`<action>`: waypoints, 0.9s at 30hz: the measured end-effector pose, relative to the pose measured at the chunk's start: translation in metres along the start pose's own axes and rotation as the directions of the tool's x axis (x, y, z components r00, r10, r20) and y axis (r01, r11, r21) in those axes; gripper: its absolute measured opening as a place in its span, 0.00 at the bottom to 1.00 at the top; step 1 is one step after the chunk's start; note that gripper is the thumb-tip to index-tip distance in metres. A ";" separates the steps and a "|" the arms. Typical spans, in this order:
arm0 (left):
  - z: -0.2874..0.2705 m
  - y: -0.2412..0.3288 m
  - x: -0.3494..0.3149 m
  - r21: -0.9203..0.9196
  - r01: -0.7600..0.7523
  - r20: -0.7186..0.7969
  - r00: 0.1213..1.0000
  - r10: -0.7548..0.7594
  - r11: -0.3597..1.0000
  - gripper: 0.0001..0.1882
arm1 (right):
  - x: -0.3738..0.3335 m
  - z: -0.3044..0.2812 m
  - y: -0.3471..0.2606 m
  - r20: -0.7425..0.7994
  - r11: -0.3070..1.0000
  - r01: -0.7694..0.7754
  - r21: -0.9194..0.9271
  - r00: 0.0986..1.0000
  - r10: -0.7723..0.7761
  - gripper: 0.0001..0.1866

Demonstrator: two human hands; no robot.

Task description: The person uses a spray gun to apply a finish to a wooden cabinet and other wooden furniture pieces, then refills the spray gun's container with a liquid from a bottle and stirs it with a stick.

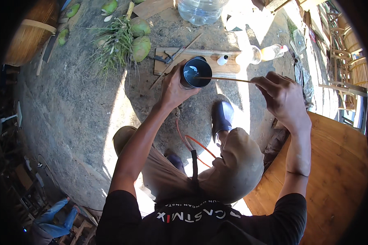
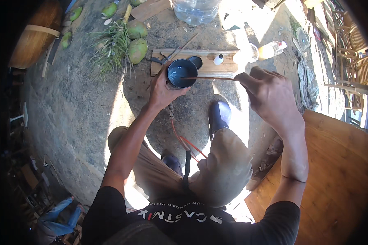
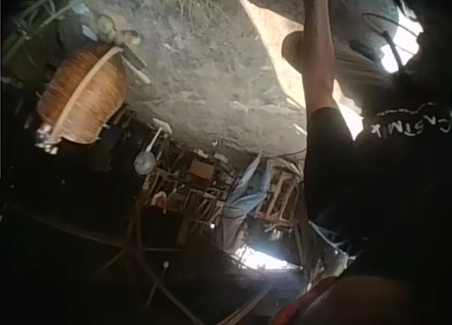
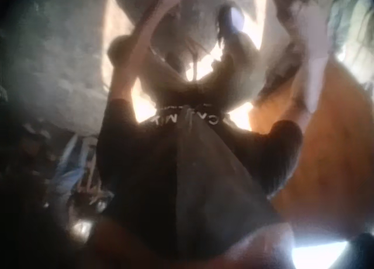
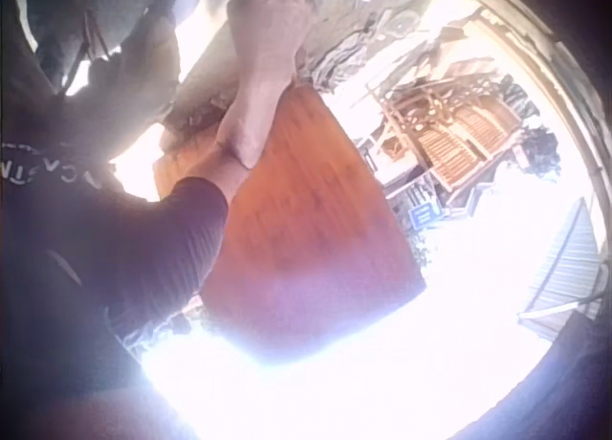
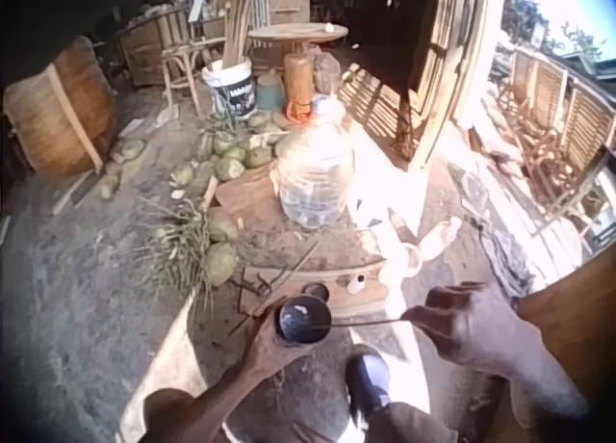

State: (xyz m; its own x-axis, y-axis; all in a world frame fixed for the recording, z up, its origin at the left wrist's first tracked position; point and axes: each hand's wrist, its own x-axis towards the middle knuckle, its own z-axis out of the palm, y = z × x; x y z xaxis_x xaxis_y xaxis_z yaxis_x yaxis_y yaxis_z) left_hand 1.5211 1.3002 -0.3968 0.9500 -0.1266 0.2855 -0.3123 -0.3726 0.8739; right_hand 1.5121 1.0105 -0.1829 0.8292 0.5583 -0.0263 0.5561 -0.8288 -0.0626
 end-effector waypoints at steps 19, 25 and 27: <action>-0.022 0.005 -0.008 -0.002 0.019 -0.051 0.999 -0.020 1.000 0.43 | 0.103 -0.005 -0.079 0.173 0.888 0.257 -0.380 0.963 -0.204 0.07; -0.021 0.001 -0.004 -0.022 -0.030 -0.100 0.995 0.028 0.999 0.41 | 0.093 -0.004 -0.069 0.160 0.952 0.190 -0.240 0.975 -0.154 0.09; -0.024 -0.005 -0.005 -0.016 -0.033 -0.132 0.991 0.031 0.999 0.40 | 0.083 -0.005 -0.058 0.103 0.984 0.125 -0.129 0.988 -0.112 0.08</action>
State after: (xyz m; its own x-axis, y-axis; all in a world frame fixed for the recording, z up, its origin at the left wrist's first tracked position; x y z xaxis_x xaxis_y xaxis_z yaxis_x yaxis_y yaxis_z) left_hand 1.5181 1.3248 -0.3932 0.9323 -0.0159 0.3614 -0.3434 -0.3533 0.8702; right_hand 1.5488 1.1050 -0.1764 0.7515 0.6484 -0.1214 0.6578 -0.7504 0.0640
